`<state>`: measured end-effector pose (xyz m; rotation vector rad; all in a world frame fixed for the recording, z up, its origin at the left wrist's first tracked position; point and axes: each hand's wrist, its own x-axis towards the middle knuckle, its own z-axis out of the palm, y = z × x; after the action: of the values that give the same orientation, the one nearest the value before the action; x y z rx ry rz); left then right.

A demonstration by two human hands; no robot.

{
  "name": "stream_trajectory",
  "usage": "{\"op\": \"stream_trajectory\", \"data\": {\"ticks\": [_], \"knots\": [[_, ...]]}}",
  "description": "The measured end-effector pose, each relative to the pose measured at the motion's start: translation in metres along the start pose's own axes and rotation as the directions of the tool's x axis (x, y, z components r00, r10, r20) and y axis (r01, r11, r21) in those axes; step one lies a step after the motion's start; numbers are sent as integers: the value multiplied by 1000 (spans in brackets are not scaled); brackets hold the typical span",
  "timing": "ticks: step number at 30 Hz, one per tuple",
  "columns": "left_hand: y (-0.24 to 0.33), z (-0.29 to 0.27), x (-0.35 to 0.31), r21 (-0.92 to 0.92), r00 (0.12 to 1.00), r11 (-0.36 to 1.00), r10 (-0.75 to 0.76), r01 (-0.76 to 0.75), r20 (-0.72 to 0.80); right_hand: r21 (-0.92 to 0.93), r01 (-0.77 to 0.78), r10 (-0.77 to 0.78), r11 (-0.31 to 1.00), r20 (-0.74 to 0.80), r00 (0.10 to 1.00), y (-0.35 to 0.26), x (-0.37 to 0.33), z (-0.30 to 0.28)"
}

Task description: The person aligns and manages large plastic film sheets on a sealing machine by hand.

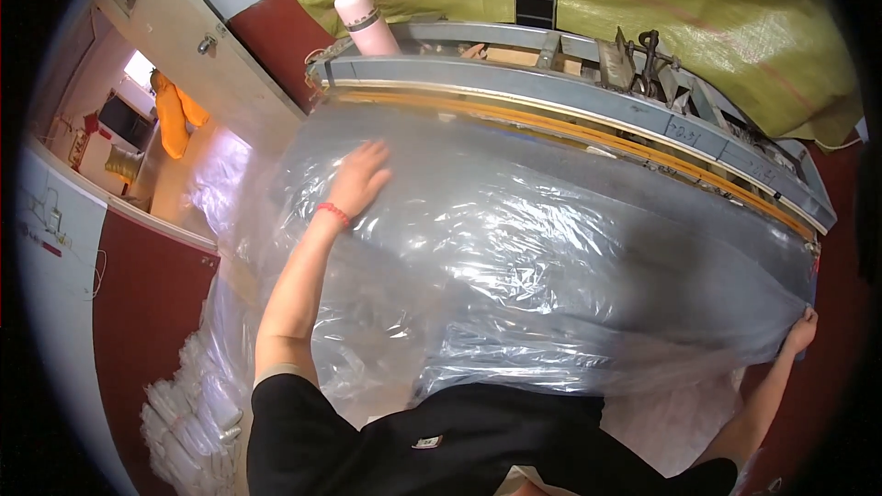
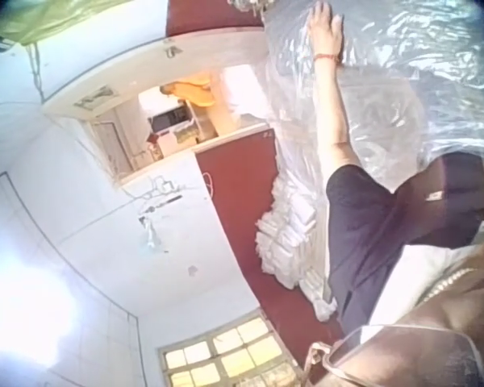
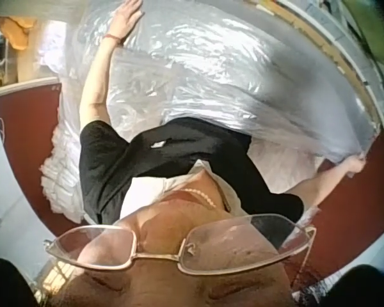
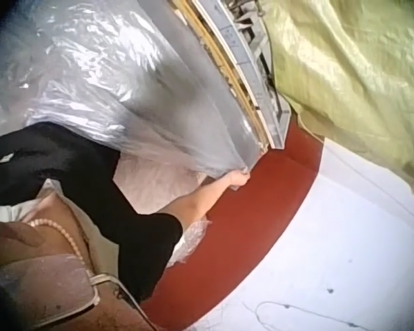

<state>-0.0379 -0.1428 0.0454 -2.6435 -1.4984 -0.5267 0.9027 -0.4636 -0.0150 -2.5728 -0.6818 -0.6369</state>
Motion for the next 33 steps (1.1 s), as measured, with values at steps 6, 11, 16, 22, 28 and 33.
{"op": "stream_trajectory", "data": {"ticks": [6,11,16,22,28,33], "knots": [[8,13,39,-55,969,989,-144,135,-203,556,-115,103,823,53,993,50,19,-13],[24,23,53,-116,920,958,-284,262,-269,831,-141,186,538,46,981,67,-9,-88],[36,27,52,2,933,962,-263,272,-246,621,-130,211,773,-58,976,94,-28,-107],[49,9,61,73,973,976,-198,207,-118,630,-141,175,763,8,985,88,4,-61],[6,5,78,-742,667,656,-615,137,-420,395,10,46,919,-131,990,-36,44,-43],[-71,65,85,-647,558,678,-705,348,-439,606,-53,131,793,-85,988,-139,19,32]]}}
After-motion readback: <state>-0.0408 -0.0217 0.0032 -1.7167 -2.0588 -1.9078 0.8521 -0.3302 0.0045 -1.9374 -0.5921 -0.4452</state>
